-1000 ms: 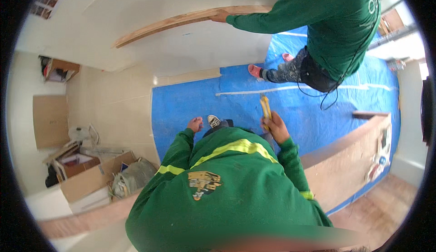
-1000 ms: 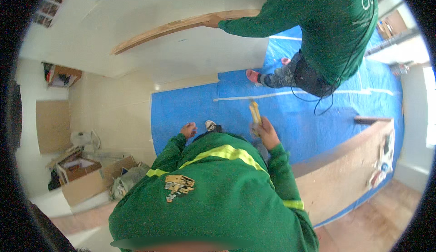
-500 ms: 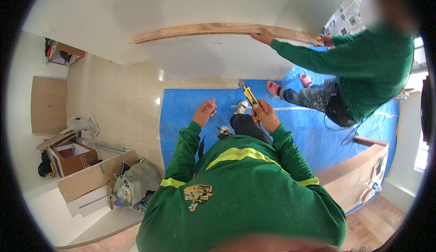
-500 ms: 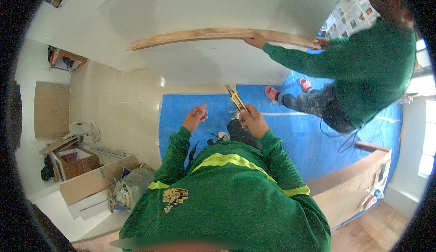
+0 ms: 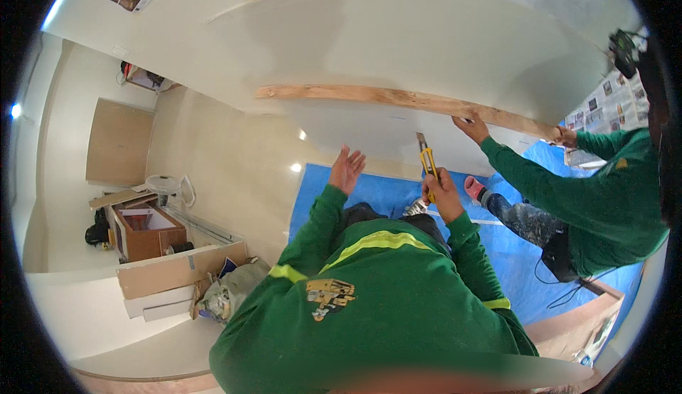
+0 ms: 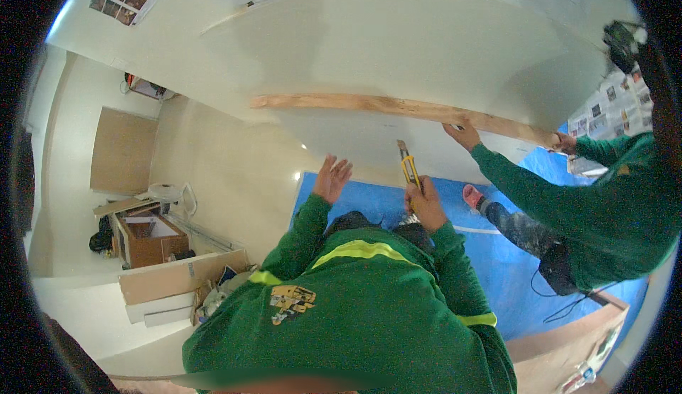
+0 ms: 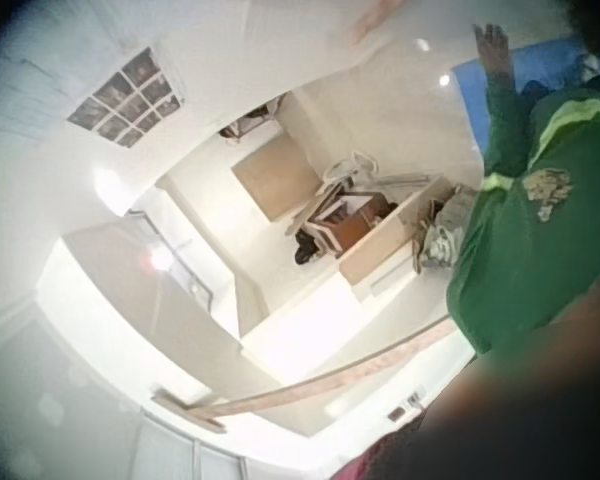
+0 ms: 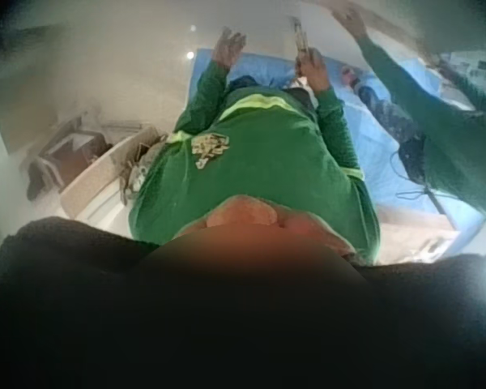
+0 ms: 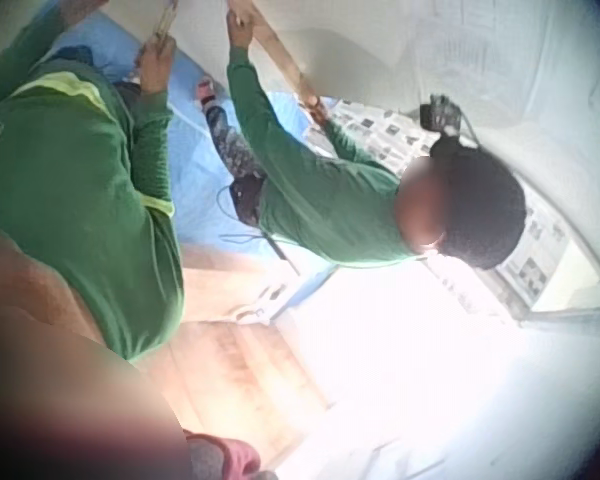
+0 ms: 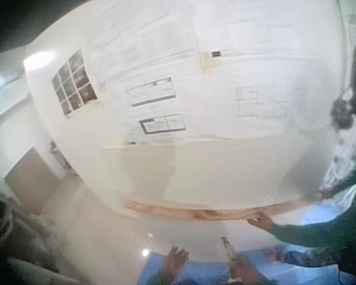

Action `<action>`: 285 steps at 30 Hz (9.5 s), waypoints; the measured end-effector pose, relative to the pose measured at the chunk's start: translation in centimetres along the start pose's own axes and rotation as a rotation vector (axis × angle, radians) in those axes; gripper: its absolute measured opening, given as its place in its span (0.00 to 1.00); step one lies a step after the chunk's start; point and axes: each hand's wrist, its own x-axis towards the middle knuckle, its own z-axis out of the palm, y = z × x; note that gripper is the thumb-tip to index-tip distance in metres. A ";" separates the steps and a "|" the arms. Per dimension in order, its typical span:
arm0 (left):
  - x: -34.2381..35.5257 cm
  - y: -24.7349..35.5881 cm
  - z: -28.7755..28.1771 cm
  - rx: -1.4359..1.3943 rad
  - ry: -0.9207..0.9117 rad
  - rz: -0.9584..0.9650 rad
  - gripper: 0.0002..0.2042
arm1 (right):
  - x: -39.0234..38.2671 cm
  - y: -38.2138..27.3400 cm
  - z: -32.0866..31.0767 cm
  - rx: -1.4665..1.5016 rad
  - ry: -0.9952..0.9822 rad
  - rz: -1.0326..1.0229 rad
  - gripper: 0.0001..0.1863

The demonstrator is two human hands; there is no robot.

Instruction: The person measures a large white board with a tape measure and pencil, then uses a utility knife and a wooden straightedge to score and cut the board. A coworker assists by holding the board steady during the cut.

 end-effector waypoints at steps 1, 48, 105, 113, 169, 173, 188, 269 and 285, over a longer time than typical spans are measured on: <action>2.2 1.5 0.6 -0.024 -0.002 0.020 0.50 | 0.1 -0.2 0.1 -0.033 0.024 0.029 0.11; 26.3 38.3 -25.0 0.122 -0.173 -0.274 0.18 | 14.7 3.6 33.4 0.183 0.581 -0.039 0.13; 34.1 27.2 -23.9 -0.427 0.403 0.246 0.34 | 15.5 0.0 37.5 -0.131 0.343 0.166 0.13; 28.9 31.2 -26.9 -0.140 0.018 0.215 0.28 | 16.1 -2.7 37.5 -0.115 0.438 0.073 0.11; 30.5 36.7 -29.0 1.035 -0.375 0.648 0.19 | 11.2 2.0 46.8 0.024 0.669 -0.040 0.13; 31.7 36.0 -28.8 1.064 -0.311 0.605 0.20 | 11.2 1.8 47.0 0.019 0.677 -0.036 0.14; 38.4 32.6 -32.4 1.340 -0.257 0.584 0.22 | 12.0 5.2 48.5 0.259 0.899 -0.134 0.14; 33.2 37.4 -35.9 1.254 0.204 0.585 0.24 | 16.7 4.1 -41.0 -2.210 1.061 0.519 0.42; 32.3 36.7 -36.3 1.516 0.052 0.552 0.21 | 23.2 1.0 -13.7 -0.127 1.333 -0.173 0.16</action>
